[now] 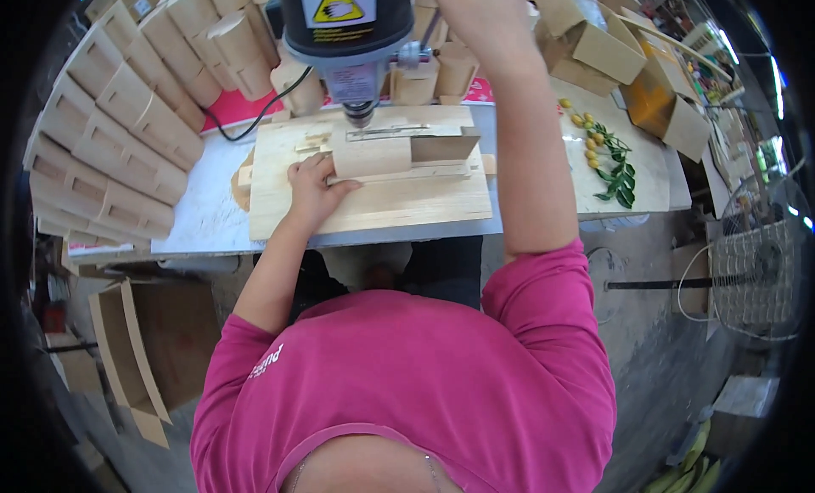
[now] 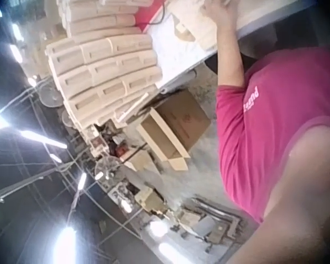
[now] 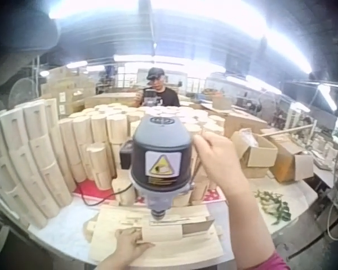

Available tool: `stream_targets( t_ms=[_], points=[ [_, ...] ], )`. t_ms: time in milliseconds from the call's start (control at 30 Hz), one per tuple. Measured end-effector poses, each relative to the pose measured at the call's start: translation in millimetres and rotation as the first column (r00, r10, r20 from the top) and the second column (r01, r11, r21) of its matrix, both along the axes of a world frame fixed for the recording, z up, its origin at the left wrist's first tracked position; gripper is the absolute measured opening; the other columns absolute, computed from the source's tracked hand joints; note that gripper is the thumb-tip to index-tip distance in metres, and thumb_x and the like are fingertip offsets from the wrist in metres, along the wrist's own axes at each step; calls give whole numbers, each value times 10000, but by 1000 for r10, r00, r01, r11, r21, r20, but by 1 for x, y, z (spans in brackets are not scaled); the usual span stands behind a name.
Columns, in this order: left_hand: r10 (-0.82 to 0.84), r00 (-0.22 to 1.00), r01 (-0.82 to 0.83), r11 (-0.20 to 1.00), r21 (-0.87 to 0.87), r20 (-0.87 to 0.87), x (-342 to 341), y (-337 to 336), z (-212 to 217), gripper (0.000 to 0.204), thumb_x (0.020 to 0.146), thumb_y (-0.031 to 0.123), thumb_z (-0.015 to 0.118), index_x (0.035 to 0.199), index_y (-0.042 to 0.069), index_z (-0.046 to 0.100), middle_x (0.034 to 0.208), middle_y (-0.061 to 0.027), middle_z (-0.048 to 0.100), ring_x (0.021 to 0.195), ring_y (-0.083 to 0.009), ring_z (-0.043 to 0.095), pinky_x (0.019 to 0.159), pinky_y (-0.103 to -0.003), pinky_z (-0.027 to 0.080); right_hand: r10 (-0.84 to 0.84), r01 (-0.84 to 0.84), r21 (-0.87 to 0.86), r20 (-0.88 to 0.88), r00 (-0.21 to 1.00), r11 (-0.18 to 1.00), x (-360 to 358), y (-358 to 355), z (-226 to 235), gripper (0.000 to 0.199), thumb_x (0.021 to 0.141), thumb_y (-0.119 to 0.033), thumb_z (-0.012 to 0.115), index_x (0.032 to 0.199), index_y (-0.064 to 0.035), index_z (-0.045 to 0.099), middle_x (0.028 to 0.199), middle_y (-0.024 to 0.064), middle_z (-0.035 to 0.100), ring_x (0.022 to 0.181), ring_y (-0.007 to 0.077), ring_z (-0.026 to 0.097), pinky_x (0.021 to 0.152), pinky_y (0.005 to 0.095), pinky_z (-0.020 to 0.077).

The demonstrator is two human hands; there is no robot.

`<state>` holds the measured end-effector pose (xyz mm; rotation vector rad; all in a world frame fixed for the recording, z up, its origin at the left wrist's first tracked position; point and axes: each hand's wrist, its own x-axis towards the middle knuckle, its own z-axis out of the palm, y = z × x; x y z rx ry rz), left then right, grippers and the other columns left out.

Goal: Using a drill press to make holes in cylindrical wood components as part of furniture or toy manufacturing.

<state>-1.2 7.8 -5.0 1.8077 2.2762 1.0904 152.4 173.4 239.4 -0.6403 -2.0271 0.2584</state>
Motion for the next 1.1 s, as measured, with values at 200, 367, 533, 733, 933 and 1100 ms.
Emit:
stream_targets(
  t_ms=[200, 367, 533, 733, 933, 1100],
  points=[
    [-12, 1000, 12, 1000, -15, 12, -3, -3, -1, 463, 591, 355, 759, 994, 157, 646, 749, 2, 549, 800, -188, 534, 795, -373, 262, -39, 40, -78, 6, 999, 996, 29, -53, -26, 266, 849, -220, 491, 693, -11, 543, 583, 141, 519, 517, 238, 495, 503, 330, 394],
    [0, 998, 3, 999, 43, -69, -1, -1, -10, 499, 591, 362, 750, 1025, 144, 637, 759, -12, 540, 804, -203, 530, 776, -382, 279, 15, -30, -111, -131, 991, 993, 40, -79, -66, 197, 826, -41, 556, 647, -1, 483, 521, 90, 408, 459, 136, 385, 453, 276, 329],
    [-30, 999, 31, 997, 71, -21, -2, -5, -8, 482, 589, 335, 751, 1008, 126, 636, 742, -27, 511, 789, -215, 514, 761, -378, 281, 17, -47, -151, -190, 982, 987, 40, -86, -85, 78, 819, -11, 544, 767, 28, 587, 560, 93, 487, 461, 154, 480, 446, 276, 358],
    [-37, 999, 34, 996, 87, 26, 2, -4, 3, 475, 564, 289, 767, 987, 111, 643, 744, -28, 492, 795, -211, 495, 762, -371, 277, 38, -51, -58, -219, 975, 997, 39, -87, -108, 102, 824, 11, 504, 781, 58, 584, 564, 84, 508, 461, 145, 475, 445, 247, 359],
    [-22, 997, 16, 996, 91, 69, 0, -3, 4, 472, 555, 279, 767, 984, 121, 649, 727, -29, 464, 779, -210, 481, 763, -372, 278, 109, -103, 41, -219, 970, 994, 35, -77, -150, 183, 883, -44, 389, 848, 55, 538, 633, 100, 536, 548, 152, 490, 555, 272, 385],
    [-25, 997, 17, 994, 105, 79, 1, -3, 2, 474, 553, 281, 766, 985, 123, 650, 728, -29, 456, 768, -209, 472, 763, -372, 281, 135, -129, 41, -235, 963, 991, 26, -63, -182, 174, 891, -60, 386, 888, 43, 526, 684, 135, 559, 612, 177, 513, 572, 290, 399]
  ],
)
